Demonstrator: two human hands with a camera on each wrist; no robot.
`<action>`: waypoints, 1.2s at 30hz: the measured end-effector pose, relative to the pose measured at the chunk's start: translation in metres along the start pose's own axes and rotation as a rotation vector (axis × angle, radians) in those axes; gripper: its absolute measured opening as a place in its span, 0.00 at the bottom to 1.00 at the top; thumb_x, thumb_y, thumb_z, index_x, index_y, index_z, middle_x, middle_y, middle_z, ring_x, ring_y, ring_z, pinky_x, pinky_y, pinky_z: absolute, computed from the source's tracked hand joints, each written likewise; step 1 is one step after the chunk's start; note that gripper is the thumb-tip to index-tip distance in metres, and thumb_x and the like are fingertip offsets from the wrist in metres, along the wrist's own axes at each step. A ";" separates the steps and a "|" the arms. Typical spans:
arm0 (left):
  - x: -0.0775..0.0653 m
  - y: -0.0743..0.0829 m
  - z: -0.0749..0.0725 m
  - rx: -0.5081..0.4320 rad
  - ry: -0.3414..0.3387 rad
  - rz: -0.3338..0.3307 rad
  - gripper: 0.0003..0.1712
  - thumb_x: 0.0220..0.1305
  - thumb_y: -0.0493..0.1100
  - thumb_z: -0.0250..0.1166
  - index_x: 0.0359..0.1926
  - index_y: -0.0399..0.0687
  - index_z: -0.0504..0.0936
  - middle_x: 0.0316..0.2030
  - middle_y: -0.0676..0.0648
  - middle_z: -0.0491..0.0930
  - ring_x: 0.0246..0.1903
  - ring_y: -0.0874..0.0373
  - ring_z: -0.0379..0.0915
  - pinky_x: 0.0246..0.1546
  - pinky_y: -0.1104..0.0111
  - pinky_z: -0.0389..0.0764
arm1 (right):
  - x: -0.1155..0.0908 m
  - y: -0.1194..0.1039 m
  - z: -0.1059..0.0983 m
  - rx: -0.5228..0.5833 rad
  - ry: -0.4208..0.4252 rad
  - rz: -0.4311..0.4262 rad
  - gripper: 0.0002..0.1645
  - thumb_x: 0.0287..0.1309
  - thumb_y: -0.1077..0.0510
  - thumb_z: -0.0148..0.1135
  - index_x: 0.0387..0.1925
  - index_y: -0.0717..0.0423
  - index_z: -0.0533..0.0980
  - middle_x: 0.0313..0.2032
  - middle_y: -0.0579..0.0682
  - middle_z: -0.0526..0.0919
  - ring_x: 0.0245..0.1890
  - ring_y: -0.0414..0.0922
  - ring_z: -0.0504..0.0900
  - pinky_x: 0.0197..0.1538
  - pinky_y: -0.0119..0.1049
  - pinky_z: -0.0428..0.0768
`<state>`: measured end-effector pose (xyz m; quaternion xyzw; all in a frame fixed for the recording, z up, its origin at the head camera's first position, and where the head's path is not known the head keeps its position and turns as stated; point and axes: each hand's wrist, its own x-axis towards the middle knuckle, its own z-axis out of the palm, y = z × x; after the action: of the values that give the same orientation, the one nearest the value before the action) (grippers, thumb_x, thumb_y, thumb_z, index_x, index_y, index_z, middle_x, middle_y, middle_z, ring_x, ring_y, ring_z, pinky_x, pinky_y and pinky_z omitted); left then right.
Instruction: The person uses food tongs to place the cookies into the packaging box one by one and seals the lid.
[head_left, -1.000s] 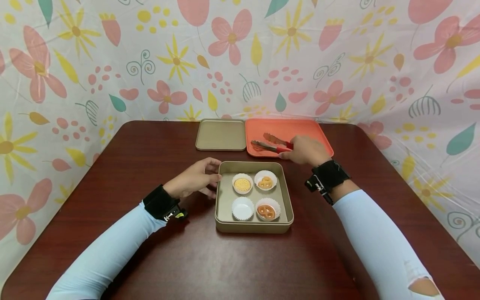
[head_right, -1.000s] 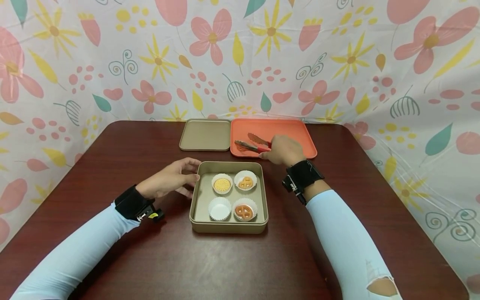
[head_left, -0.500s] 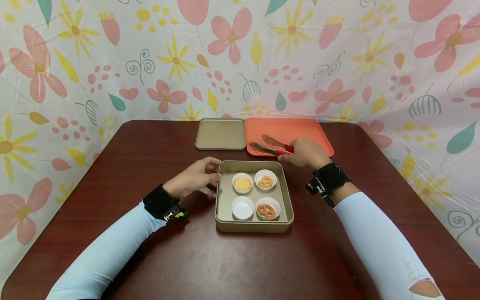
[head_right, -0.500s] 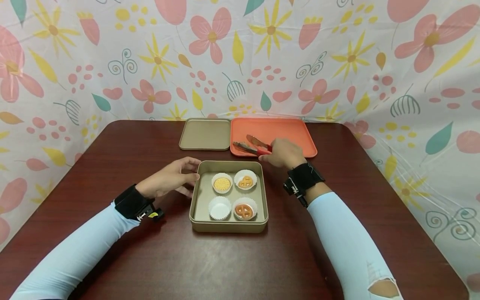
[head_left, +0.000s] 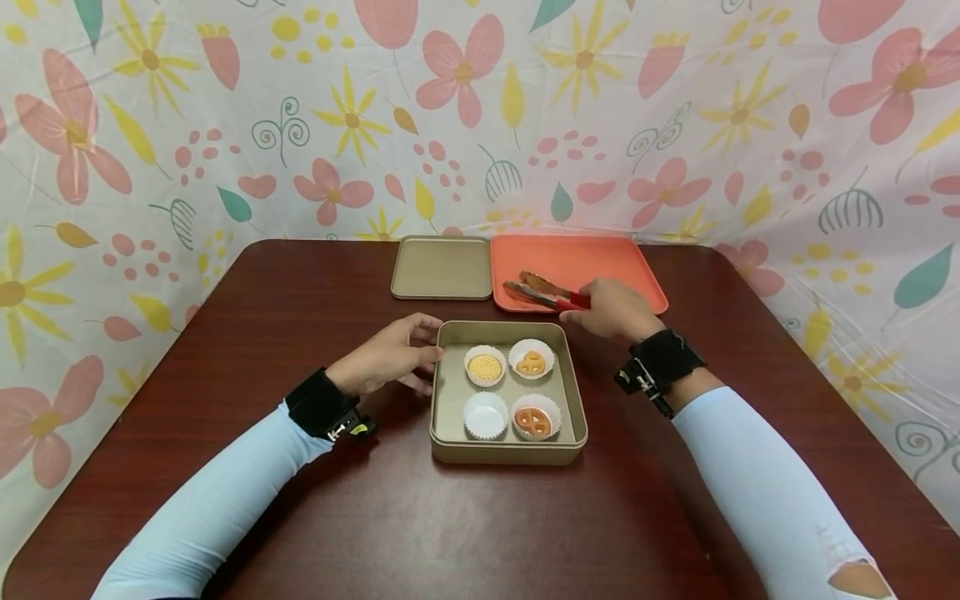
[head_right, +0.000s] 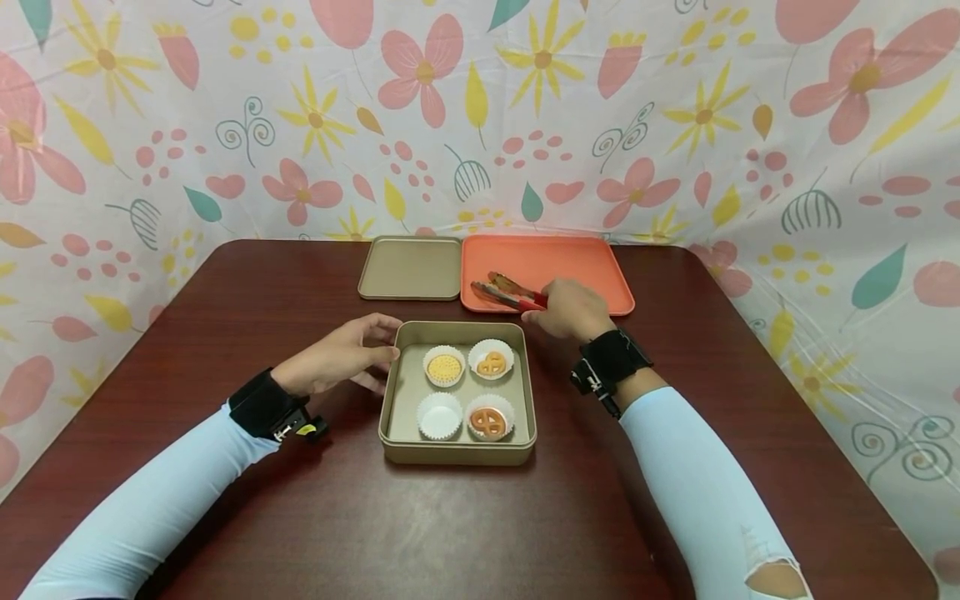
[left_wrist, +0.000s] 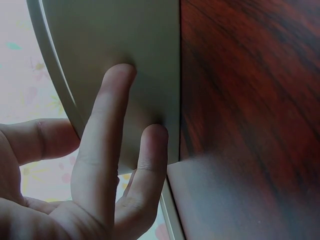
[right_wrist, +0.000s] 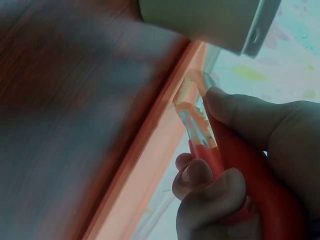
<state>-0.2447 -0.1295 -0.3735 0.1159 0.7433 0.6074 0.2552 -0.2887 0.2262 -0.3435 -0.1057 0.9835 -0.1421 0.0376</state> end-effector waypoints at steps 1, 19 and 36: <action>0.000 0.000 0.000 -0.001 -0.001 0.001 0.31 0.75 0.32 0.58 0.73 0.40 0.58 0.66 0.31 0.62 0.46 0.38 0.78 0.36 0.53 0.90 | 0.000 0.000 0.000 0.000 0.002 -0.004 0.21 0.66 0.43 0.66 0.27 0.55 0.77 0.19 0.48 0.70 0.21 0.47 0.69 0.24 0.36 0.62; 0.001 0.001 0.002 0.004 0.002 -0.003 0.31 0.75 0.32 0.58 0.73 0.40 0.59 0.66 0.31 0.63 0.45 0.41 0.78 0.37 0.52 0.90 | -0.018 -0.013 -0.022 0.052 0.072 -0.073 0.20 0.68 0.43 0.66 0.32 0.55 0.80 0.22 0.51 0.73 0.24 0.49 0.70 0.28 0.38 0.64; 0.001 0.000 0.001 -0.002 0.016 0.015 0.31 0.73 0.30 0.58 0.73 0.38 0.59 0.66 0.30 0.62 0.47 0.33 0.78 0.34 0.52 0.90 | -0.071 -0.036 -0.054 -0.044 0.059 -0.151 0.19 0.66 0.37 0.66 0.39 0.47 0.82 0.26 0.45 0.78 0.28 0.46 0.73 0.28 0.40 0.68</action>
<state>-0.2444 -0.1282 -0.3740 0.1164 0.7439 0.6109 0.2446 -0.2183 0.2222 -0.2787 -0.1762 0.9763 -0.1260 -0.0046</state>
